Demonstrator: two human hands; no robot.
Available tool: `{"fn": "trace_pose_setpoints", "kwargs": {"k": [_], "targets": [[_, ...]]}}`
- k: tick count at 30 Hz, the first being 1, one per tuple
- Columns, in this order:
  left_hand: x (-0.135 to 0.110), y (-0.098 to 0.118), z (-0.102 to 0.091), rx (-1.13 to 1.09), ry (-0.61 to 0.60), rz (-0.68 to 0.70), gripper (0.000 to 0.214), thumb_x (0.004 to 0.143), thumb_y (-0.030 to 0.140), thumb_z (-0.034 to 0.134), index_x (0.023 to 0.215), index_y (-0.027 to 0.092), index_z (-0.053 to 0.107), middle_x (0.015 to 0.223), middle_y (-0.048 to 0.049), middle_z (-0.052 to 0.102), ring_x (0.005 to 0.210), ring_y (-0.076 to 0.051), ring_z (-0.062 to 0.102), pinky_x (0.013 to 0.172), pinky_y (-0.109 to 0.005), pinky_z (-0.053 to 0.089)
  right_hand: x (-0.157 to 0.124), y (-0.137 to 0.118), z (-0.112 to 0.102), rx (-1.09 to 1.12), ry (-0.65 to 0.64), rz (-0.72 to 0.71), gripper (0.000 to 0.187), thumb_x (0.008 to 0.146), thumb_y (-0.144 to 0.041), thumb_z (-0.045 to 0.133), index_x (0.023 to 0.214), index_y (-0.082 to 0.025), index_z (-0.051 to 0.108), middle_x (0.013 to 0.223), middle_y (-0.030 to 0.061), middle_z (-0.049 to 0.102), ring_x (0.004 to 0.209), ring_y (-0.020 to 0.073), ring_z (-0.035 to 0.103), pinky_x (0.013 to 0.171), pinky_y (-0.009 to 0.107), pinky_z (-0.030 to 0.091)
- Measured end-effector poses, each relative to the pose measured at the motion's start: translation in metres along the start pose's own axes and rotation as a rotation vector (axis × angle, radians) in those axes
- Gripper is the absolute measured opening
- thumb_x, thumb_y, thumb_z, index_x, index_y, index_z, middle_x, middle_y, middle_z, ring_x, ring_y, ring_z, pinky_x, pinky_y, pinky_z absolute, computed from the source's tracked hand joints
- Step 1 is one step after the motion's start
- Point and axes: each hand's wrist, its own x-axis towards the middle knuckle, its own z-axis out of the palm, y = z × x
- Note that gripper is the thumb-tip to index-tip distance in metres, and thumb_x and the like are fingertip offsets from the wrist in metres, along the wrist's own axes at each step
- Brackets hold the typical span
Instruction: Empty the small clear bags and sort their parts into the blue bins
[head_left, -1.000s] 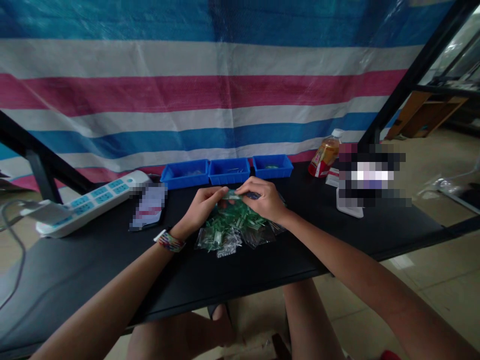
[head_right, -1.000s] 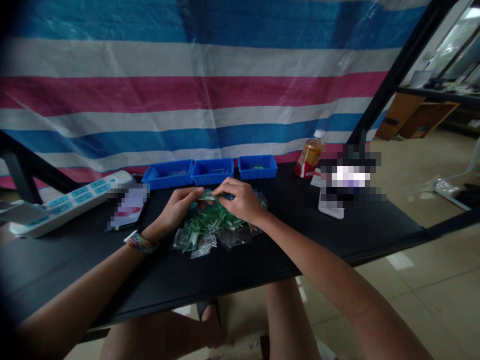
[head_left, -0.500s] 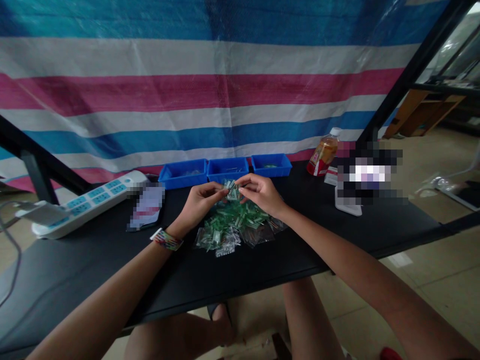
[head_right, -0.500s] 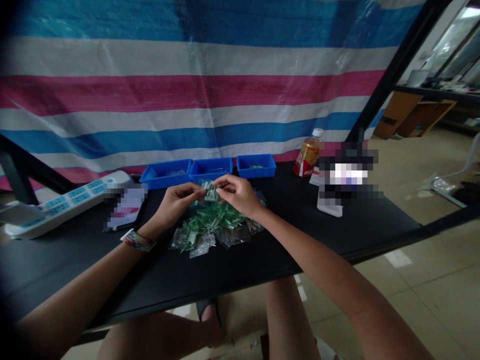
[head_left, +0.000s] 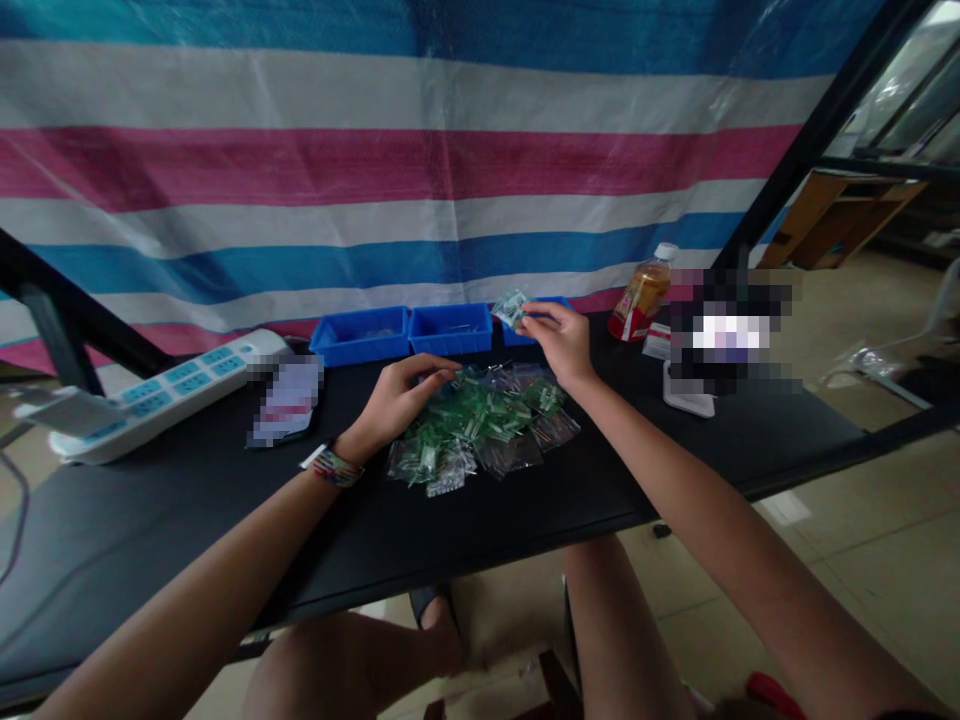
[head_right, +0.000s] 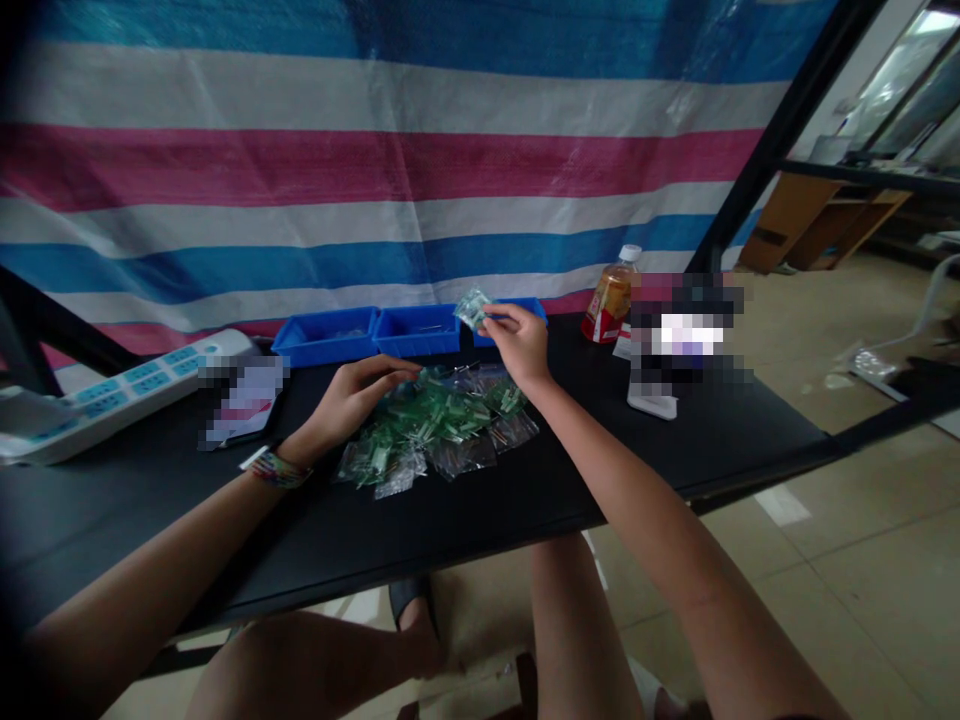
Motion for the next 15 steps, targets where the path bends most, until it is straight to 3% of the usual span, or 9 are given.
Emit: {"fn": "trace_pose_setpoints", "kwargs": {"k": [3,7,9,11,15], "targets": [[0.000,-0.003,-0.001,0.162,-0.001,0.069,0.037,0.098,0.047,0.061,0.114,0.021,0.084,0.120,-0.0104,0.082,0.112,-0.032,0.072,0.104,-0.047,0.052,0.007,0.003,-0.015,-0.238,0.001,0.017,0.027,0.086,-0.028,0.074,0.111,-0.017,0.079,0.108,0.0113,0.080,0.090,0.0266,0.082,0.091,0.047,0.070],[0.001,-0.007,0.000,0.321,-0.040,0.139,0.038,0.098,0.043,0.061,0.123,0.024,0.082,0.130,-0.0099,0.079,0.122,-0.033,0.069,0.113,-0.052,0.046,0.005,-0.010,-0.028,-0.826,-0.013,-0.045,0.036,0.084,-0.010,0.069,0.117,-0.015,0.083,0.137,0.0173,0.072,0.107,0.0317,0.078,0.100,0.049,0.064],[0.002,-0.009,0.001,0.332,-0.080,0.150,0.039,0.099,0.044,0.060,0.126,0.024,0.081,0.135,-0.0100,0.078,0.126,-0.034,0.068,0.114,-0.053,0.046,0.002,-0.019,-0.028,-0.982,-0.003,-0.087,0.034,0.086,-0.011,0.068,0.115,-0.018,0.084,0.136,0.0162,0.072,0.112,0.0335,0.074,0.101,0.048,0.061],[0.003,-0.011,0.003,0.323,-0.115,0.159,0.041,0.101,0.046,0.058,0.129,0.025,0.080,0.139,-0.0099,0.076,0.131,-0.034,0.067,0.117,-0.053,0.044,-0.002,-0.025,-0.024,-0.979,-0.091,-0.127,0.026,0.090,-0.014,0.068,0.109,-0.020,0.085,0.123,0.0128,0.075,0.104,0.0301,0.074,0.094,0.043,0.059],[0.003,-0.014,0.004,0.274,-0.143,0.168,0.041,0.103,0.050,0.058,0.127,0.026,0.081,0.137,-0.0101,0.078,0.131,-0.034,0.068,0.118,-0.053,0.043,-0.012,-0.018,-0.007,-0.800,-0.448,-0.228,0.021,0.095,-0.012,0.068,0.099,-0.022,0.086,0.106,0.0080,0.079,0.091,0.0239,0.069,0.088,0.038,0.054]]}}
